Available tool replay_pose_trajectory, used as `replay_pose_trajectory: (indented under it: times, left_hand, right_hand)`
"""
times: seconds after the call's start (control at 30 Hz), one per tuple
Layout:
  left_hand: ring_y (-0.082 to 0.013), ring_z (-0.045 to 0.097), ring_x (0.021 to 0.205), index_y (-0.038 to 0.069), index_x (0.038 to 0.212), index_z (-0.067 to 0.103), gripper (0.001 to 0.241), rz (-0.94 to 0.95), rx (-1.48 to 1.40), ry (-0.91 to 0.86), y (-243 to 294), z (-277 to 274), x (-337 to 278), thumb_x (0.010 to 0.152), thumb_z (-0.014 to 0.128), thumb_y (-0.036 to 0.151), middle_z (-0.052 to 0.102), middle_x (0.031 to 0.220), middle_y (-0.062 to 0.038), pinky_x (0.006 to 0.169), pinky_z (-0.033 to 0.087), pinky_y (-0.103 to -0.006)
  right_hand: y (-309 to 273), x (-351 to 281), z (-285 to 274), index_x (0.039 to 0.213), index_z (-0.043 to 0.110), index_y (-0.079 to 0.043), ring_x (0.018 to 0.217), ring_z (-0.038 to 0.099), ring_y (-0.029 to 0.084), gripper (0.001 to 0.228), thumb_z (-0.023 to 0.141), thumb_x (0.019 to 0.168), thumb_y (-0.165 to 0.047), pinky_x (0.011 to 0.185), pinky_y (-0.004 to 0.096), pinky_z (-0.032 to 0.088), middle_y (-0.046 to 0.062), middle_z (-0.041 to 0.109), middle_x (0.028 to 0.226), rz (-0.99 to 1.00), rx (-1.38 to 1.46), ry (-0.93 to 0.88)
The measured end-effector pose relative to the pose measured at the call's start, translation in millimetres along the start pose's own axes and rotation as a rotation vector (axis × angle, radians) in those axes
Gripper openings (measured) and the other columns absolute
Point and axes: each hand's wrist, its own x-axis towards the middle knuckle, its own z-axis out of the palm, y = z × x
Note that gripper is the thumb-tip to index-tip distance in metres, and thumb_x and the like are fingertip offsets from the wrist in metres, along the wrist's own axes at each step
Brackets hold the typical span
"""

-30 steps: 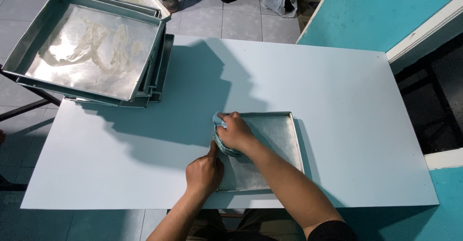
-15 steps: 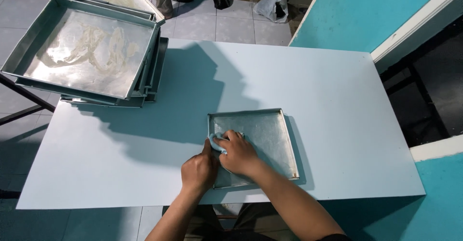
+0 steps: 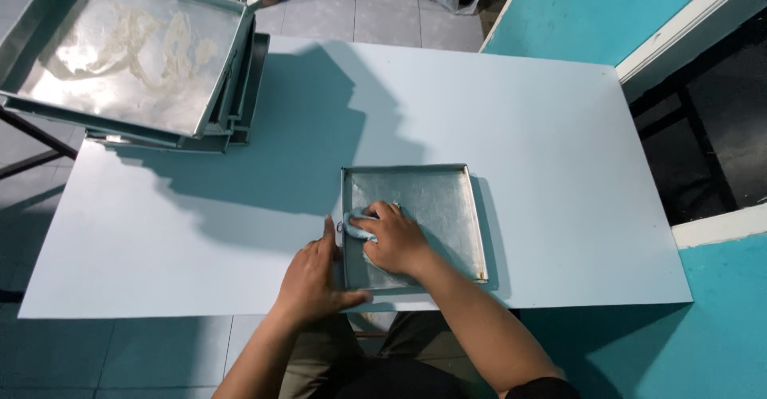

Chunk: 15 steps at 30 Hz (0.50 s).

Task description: Cleaning a metal baking tray by wiping it thoroughly with a cloth to remove residue.

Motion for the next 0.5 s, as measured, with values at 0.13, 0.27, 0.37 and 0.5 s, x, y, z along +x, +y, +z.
replay_pose_trajectory:
  times: [0.13,0.27,0.37,0.5]
  left_hand:
    - [-0.0290,0.061,0.096,-0.006,0.161,0.008,0.163,-0.017,0.179,0.130,-30.5,51.1,-18.2,0.048,0.101,0.067,0.065,0.104,-0.005,0.085,0.050,-0.0404]
    - [-0.0266,0.063,0.086,-0.001,0.161,0.011,0.141,-0.044,0.127,0.201,-32.7,57.8,-21.3,0.065,0.092,0.064,0.068,0.100,-0.003,0.079,0.051,-0.0418]
    - [-0.0255,0.063,0.088,0.000,0.161,0.014,0.138,-0.066,0.115,0.174,-30.8,57.4,-20.4,0.066,0.091,0.064,0.067,0.100,-0.001,0.082,0.050,-0.0412]
    - [-0.0252,0.062,0.091,0.003,0.162,0.014,0.134,-0.089,0.107,0.143,-32.8,59.6,-19.7,0.068,0.093,0.057,0.067,0.100,0.000,0.083,0.050,-0.0419]
  right_hand:
    - [-0.3,7.1,8.0,0.145,0.060,-0.030,0.126,0.046,0.032,0.059,0.052,0.087,-0.022,0.087,0.059,0.051,0.003,0.050,0.131,0.074,-0.023,-0.043]
    - [2.8,7.5,9.5,0.144,0.061,-0.032,0.128,0.046,0.031,0.058,0.052,0.087,-0.020,0.092,0.058,0.051,0.003,0.050,0.131,0.078,-0.020,-0.043]
    - [11.7,3.5,6.2,0.138,0.066,-0.033,0.128,0.047,0.030,0.055,0.053,0.086,-0.020,0.091,0.053,0.052,0.003,0.052,0.131,-0.015,-0.003,-0.102]
    - [-7.6,-17.8,-19.8,0.116,0.080,-0.032,0.129,0.048,0.023,0.050,0.051,0.080,-0.013,0.087,0.045,0.051,-0.003,0.057,0.131,-0.118,0.063,-0.330]
